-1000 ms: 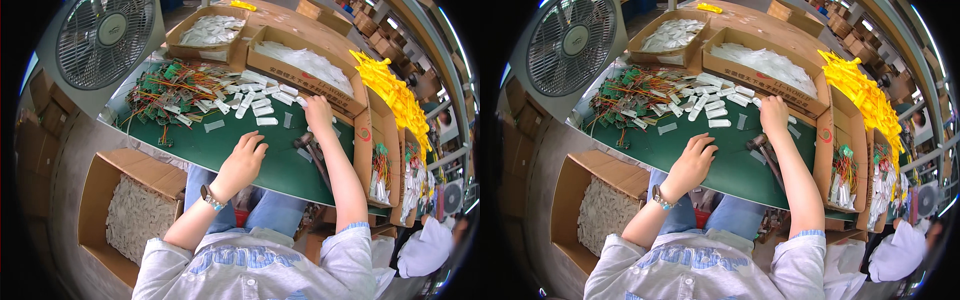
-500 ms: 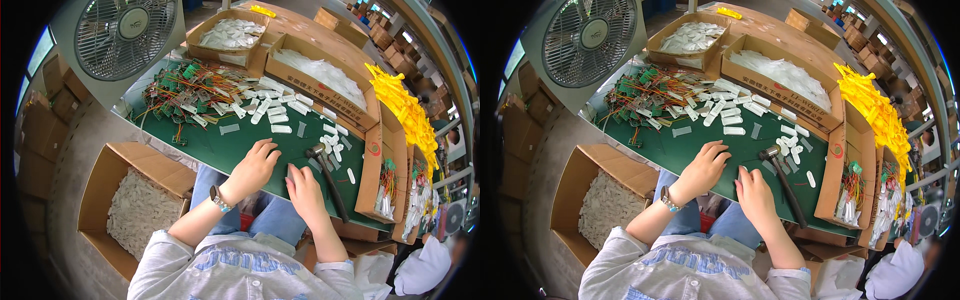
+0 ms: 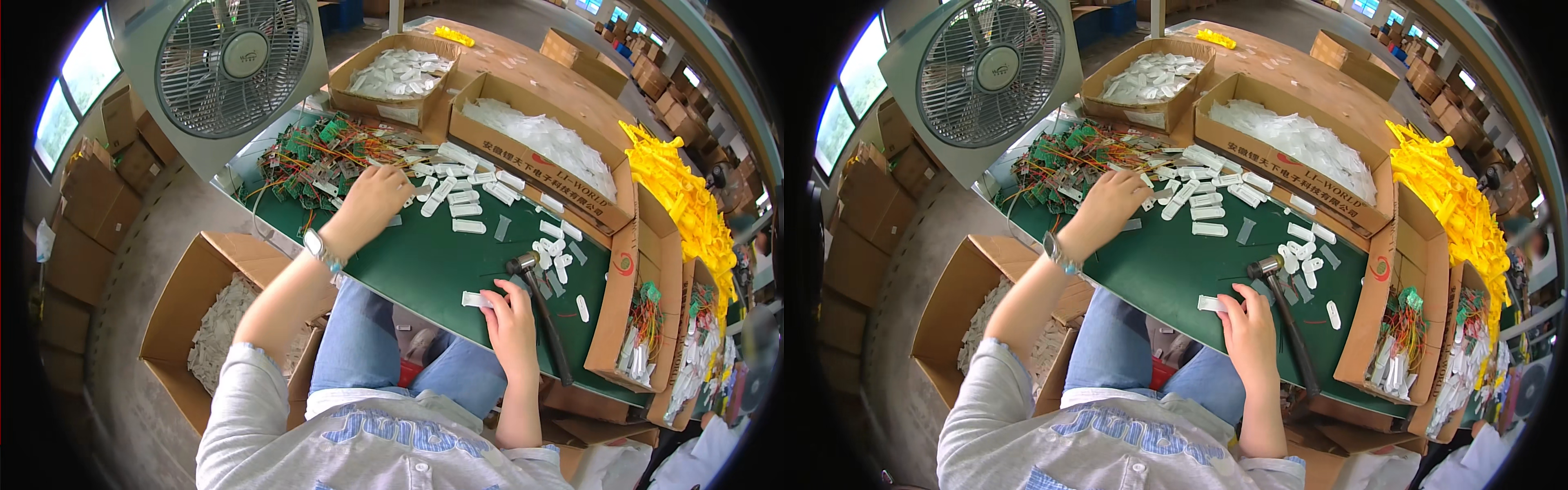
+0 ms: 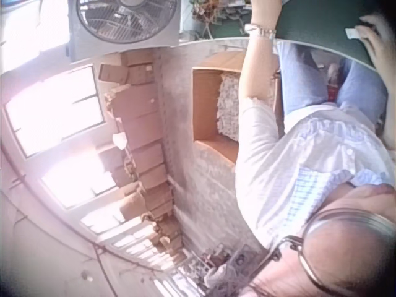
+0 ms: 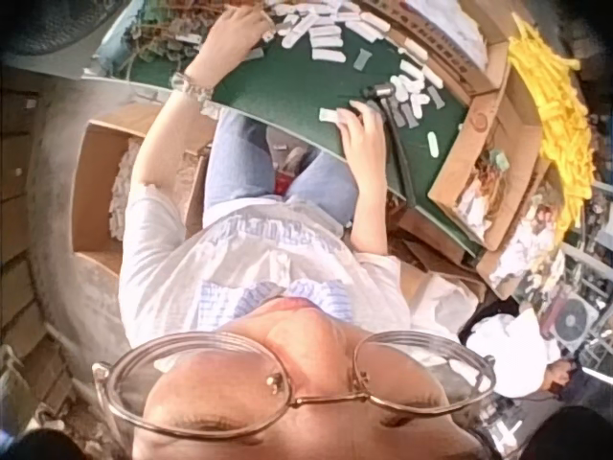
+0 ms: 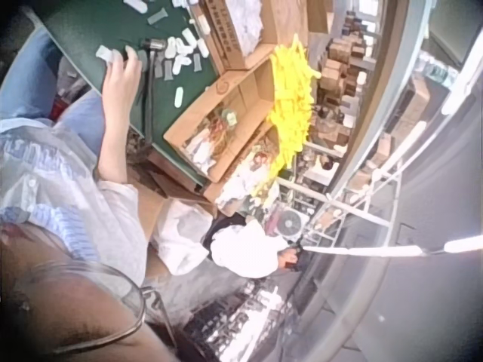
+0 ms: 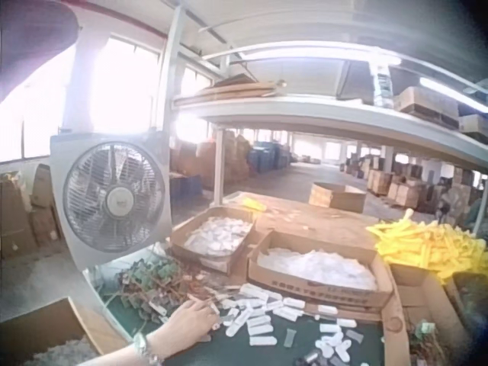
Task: The person assembles LED strip light components by inserting PCBs into plastic housings and securing them with a small hammer.
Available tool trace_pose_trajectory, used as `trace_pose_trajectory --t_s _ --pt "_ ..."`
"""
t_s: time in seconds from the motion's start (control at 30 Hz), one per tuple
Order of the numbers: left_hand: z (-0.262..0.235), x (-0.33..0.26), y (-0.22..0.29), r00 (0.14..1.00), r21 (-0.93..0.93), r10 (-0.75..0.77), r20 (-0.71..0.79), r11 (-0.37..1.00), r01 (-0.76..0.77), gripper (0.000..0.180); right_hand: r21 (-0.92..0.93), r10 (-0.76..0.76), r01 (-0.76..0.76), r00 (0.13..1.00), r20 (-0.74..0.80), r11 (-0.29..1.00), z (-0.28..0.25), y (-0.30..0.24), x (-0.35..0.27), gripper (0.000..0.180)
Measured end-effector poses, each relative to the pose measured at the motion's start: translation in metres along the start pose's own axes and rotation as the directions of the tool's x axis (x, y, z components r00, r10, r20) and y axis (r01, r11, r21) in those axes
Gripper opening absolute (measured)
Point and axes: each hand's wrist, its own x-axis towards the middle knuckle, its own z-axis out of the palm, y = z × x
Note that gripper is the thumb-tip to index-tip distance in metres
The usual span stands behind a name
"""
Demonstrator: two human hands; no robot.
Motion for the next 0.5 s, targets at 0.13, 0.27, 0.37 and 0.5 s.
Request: trace_pose_trajectory --t_s 0.13,0.27,0.37,0.5 --pt "0.012 0.015 -0.035 0.967 0.086 0.171 0.187 0.978 -0.189 0.019 0.014 0.019 -0.019 1.000 -0.008 1.000 0.002 0.003 -0.002 0.026" --pt "-0.002 0.035 -0.052 0.968 -0.217 0.143 0.208 0.971 -0.097 0.011 0.025 0.007 -0.007 1.000 -0.019 1.000 0.002 0.005 -0.003 0.028" --pt "-0.022 0.052 -0.055 0.991 -0.522 -0.109 0.071 0.843 0.130 0.007 0.040 0.025 -0.024 1.000 -0.019 0.999 0.001 0.006 -0.003 0.028" --pt "-0.057 0.072 -0.068 0.764 -0.844 -0.619 -0.183 0.498 0.201 0.008 0.057 0.030 -0.029 0.999 -0.018 0.998 0.001 0.004 -0.002 0.028"
